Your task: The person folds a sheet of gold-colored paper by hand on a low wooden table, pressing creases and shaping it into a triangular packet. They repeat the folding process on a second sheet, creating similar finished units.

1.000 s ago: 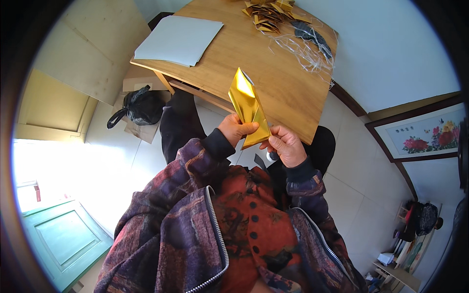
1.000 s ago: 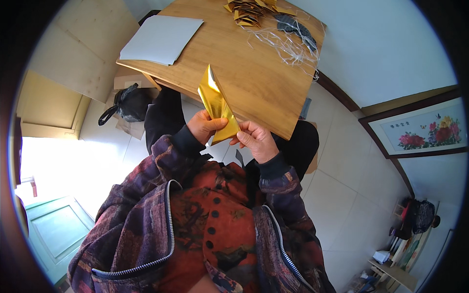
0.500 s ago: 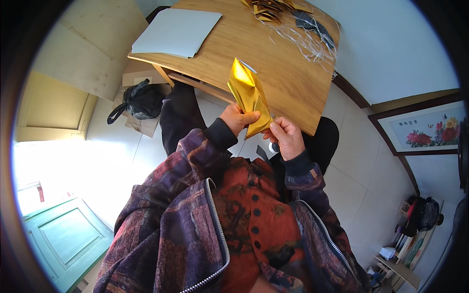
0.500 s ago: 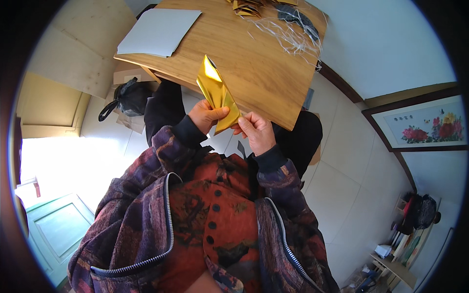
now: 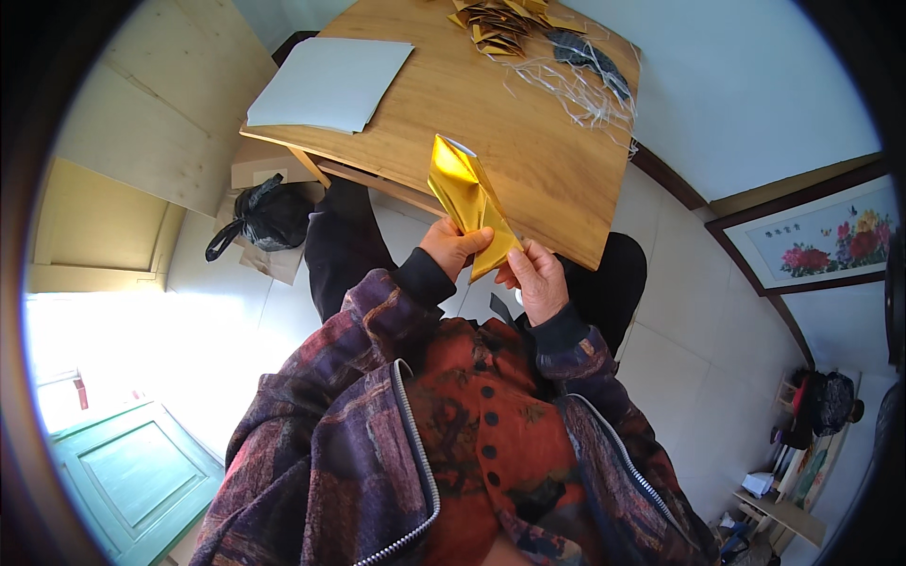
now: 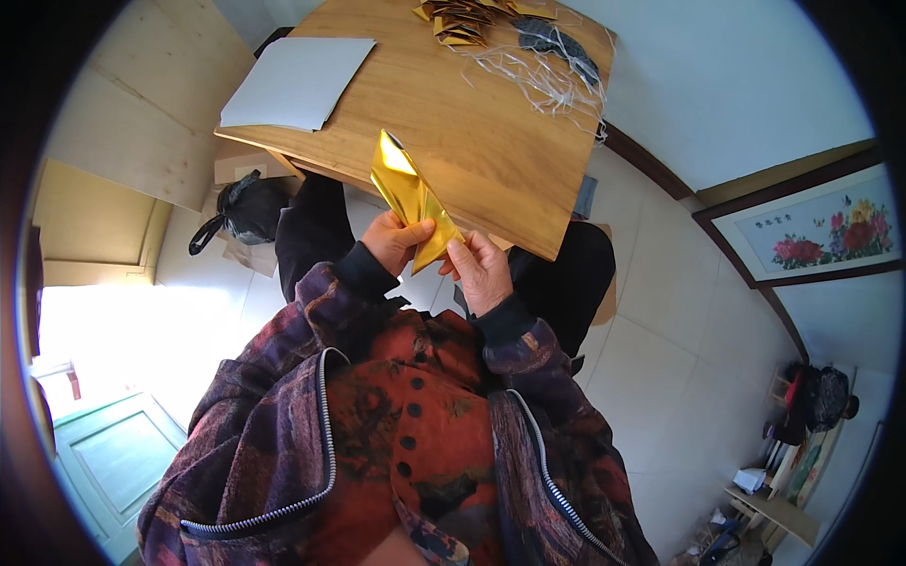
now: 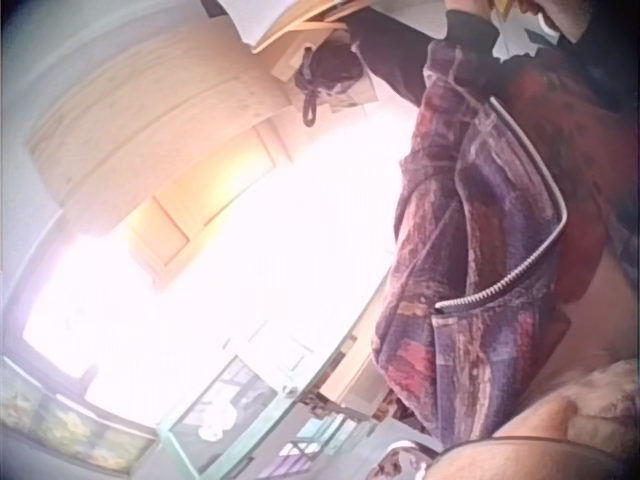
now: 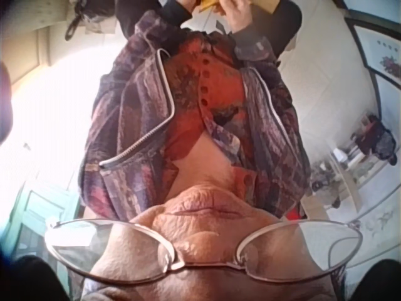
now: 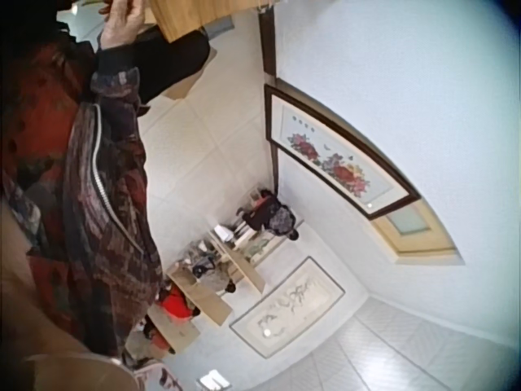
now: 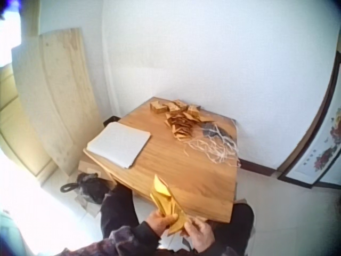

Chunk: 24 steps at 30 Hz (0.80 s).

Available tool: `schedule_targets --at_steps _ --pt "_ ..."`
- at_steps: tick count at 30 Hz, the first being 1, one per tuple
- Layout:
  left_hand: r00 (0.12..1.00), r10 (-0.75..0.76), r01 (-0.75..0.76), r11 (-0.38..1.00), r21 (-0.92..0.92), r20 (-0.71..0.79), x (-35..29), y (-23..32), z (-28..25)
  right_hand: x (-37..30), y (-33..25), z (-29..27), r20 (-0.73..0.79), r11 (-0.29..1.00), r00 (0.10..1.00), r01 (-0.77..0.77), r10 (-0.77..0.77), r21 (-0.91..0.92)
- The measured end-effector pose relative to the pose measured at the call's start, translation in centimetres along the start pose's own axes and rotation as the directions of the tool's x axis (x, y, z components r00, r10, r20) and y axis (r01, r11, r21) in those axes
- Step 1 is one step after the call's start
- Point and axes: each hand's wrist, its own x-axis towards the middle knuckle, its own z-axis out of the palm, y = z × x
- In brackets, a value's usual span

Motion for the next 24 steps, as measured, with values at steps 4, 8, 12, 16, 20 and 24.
schedule_targets --at_steps 4,8,12,16,20,24 --pt "1.000 -0.009 0.009 1.000 -0.015 0.009 -0.3 -0.3 -0.1 0.0 0.1 0.2 0.081 0.999 0.997 0.009 -0.005 -0.047" --pt "1.000 0.000 0.001 1.000 0.023 -0.015 -0.2 -0.3 0.2 -0.2 0.1 0.7 -0.019 0.998 1.000 0.018 -0.019 -0.065" --pt "1.000 0.001 0.000 0.997 0.076 -0.018 -0.3 -0.3 0.3 -0.3 0.2 1.1 -0.080 0.997 0.995 0.045 -0.050 -0.062" --pt "0.999 -0.007 0.009 0.997 0.076 -0.032 -0.3 -0.6 0.3 -0.3 0.5 1.2 -0.146 0.997 0.989 -0.002 -0.008 -0.071" --pt "0.997 0.004 -0.015 0.990 0.143 0.076 -0.4 -0.7 -0.1 -0.3 0.7 1.1 -0.178 0.996 0.984 -0.001 -0.016 -0.094" --pt "0.992 -0.004 -0.034 0.955 0.294 0.128 -0.7 -0.6 -0.6 -0.3 0.7 1.0 -0.170 0.992 0.985 -0.044 0.024 -0.116"
